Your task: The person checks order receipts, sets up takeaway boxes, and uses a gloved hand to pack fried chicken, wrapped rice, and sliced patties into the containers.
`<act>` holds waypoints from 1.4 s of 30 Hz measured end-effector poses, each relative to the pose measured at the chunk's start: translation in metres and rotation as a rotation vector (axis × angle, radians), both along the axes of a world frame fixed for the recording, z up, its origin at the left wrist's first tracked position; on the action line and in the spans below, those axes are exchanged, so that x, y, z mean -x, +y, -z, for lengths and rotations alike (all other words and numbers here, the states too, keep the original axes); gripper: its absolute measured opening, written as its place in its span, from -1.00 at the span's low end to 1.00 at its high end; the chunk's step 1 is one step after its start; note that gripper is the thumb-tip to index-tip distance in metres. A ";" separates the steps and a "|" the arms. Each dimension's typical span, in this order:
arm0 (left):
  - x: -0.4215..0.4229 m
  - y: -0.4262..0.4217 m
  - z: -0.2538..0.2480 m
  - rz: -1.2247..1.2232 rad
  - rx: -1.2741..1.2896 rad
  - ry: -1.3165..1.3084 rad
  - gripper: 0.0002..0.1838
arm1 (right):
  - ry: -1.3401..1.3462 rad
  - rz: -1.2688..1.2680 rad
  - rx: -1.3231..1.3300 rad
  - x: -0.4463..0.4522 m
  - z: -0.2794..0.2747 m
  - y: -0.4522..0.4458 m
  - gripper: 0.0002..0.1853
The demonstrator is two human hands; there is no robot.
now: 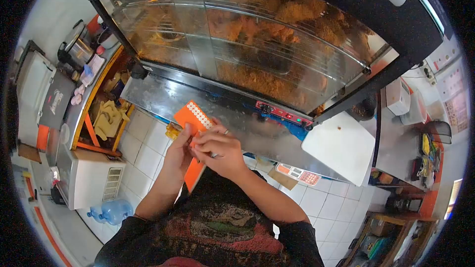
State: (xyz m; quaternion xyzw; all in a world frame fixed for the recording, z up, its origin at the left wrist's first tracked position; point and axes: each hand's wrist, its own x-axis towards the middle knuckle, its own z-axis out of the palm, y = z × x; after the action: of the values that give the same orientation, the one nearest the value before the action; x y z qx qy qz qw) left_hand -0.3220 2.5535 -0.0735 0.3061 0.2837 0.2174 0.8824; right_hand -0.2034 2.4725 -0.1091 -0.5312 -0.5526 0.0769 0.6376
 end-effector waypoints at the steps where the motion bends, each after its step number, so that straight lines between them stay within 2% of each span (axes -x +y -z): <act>1: -0.001 0.000 0.001 -0.045 0.082 -0.059 -0.53 | -0.010 -0.067 0.042 0.001 0.002 0.000 -0.84; 3: 0.000 0.002 0.011 -0.098 0.150 -0.042 -0.53 | 0.004 -0.079 0.030 0.005 0.003 0.003 -0.85; 6: 0.016 0.000 0.031 -0.034 0.050 -0.035 -0.55 | -0.008 0.022 -0.025 0.010 0.007 0.008 -0.86; 8: 0.023 -0.009 0.035 -0.002 -0.169 0.045 -0.59 | -0.008 0.113 -0.133 0.013 0.017 0.010 -0.85; 9: 0.024 -0.009 0.032 -0.012 -0.159 0.051 -0.59 | -0.003 0.102 -0.123 0.014 0.015 0.009 -0.85; 11: 0.019 -0.003 0.020 -0.024 0.175 0.086 -0.56 | 0.057 0.082 -0.045 0.012 0.009 0.010 -0.83; 12: 0.013 -0.007 0.007 -0.058 0.163 0.025 -0.62 | -0.062 0.101 0.021 0.007 0.013 0.007 -0.84; 13: 0.014 -0.009 0.003 -0.063 0.169 0.028 -0.62 | -0.059 0.096 0.028 0.006 0.015 0.007 -0.84; 15: 0.016 -0.008 -0.001 -0.032 -0.031 0.147 -0.64 | 0.266 0.003 0.100 0.002 0.017 0.012 -0.79; 16: 0.027 0.003 0.008 0.113 -0.175 0.141 -0.62 | 0.211 -0.083 0.130 -0.007 0.030 0.014 -0.62; 17: 0.031 0.008 0.010 0.114 -0.168 0.144 -0.62 | 0.214 -0.083 0.137 -0.011 0.040 0.013 -0.62; 19: 0.025 0.026 -0.007 -0.131 -1.838 0.871 -0.52 | 0.744 -0.261 0.119 -0.015 0.043 0.017 -0.37; 20: 0.015 0.030 -0.016 -0.283 -1.971 0.867 -0.53 | 0.727 -0.298 0.188 -0.021 0.045 0.017 -0.31; 21: 0.011 0.045 -0.007 -0.285 -1.973 0.867 -0.53 | 0.726 -0.299 0.186 -0.023 0.046 0.017 -0.31; 23: 0.007 0.079 0.042 0.055 -1.849 0.375 -0.70 | 0.859 -0.357 0.381 -0.026 0.046 0.018 -0.49; 24: 0.003 0.090 0.060 0.109 -1.730 0.426 -0.78 | 0.854 -0.363 0.376 -0.030 0.057 0.022 -0.49; 25: 0.001 0.103 0.081 0.105 -1.735 0.426 -0.78 | 1.020 -0.199 0.377 -0.034 0.077 0.025 -0.59; 26: 0.000 0.117 0.104 0.097 -1.586 0.525 -0.81 | 1.183 -0.028 0.375 -0.039 0.094 0.026 -0.67; 27: 0.001 0.131 0.128 0.087 -1.434 0.616 -0.83 | 1.218 0.105 0.350 -0.048 0.105 0.022 -0.72; 28: 0.003 0.145 0.158 0.084 -1.437 0.614 -0.83 | 1.251 0.241 0.327 -0.058 0.114 0.013 -0.74; 30: 0.006 0.168 0.206 0.080 -1.530 0.914 -0.71 | 1.222 0.335 0.338 -0.080 0.138 -0.009 -0.80; 31: 0.004 0.170 0.209 0.076 -1.531 0.914 -0.71 | 1.219 0.333 0.336 -0.084 0.140 -0.021 -0.80; 33: 0.001 0.169 0.212 -0.058 -1.336 0.838 -0.60 | 1.237 0.368 0.296 -0.087 0.143 -0.044 -0.86; 34: 0.001 0.172 0.215 -0.151 -1.396 0.842 -0.55 | 1.273 0.376 0.275 -0.086 0.148 -0.052 -0.87; 35: 0.000 0.172 0.189 -0.180 -1.410 0.845 -0.55 | 1.306 0.370 0.248 -0.084 0.154 -0.057 -0.88; 36: -0.003 0.173 0.132 -0.325 -1.392 0.775 -0.64 | 1.300 0.330 0.226 -0.079 0.154 -0.061 -0.90; 37: -0.001 0.181 0.067 -0.473 -1.381 0.692 -0.72 | 1.224 0.431 0.350 -0.071 0.150 -0.061 -0.91; 38: 0.006 0.194 0.003 -0.675 -1.502 0.621 -0.77 | 1.190 0.376 0.309 -0.065 0.169 -0.067 -0.91; 40: 0.024 0.220 -0.125 -1.096 -1.646 0.383 -0.93 | 1.270 0.396 0.335 -0.047 0.172 -0.070 -0.88; 41: 0.030 0.241 -0.181 -1.472 -1.788 0.276 -0.93 | 1.272 0.355 0.344 -0.039 0.167 -0.070 -0.88; 42: 0.040 0.245 -0.246 -1.406 -1.699 0.230 -0.90 | 1.274 0.320 0.355 -0.030 0.159 -0.071 -0.87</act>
State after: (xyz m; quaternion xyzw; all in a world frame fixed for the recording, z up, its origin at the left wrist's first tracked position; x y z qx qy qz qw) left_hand -0.3618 2.7989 0.1724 0.6008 0.2328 0.7640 0.0337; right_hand -0.1731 2.4019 -0.2685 -0.5540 0.0373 0.3690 0.7454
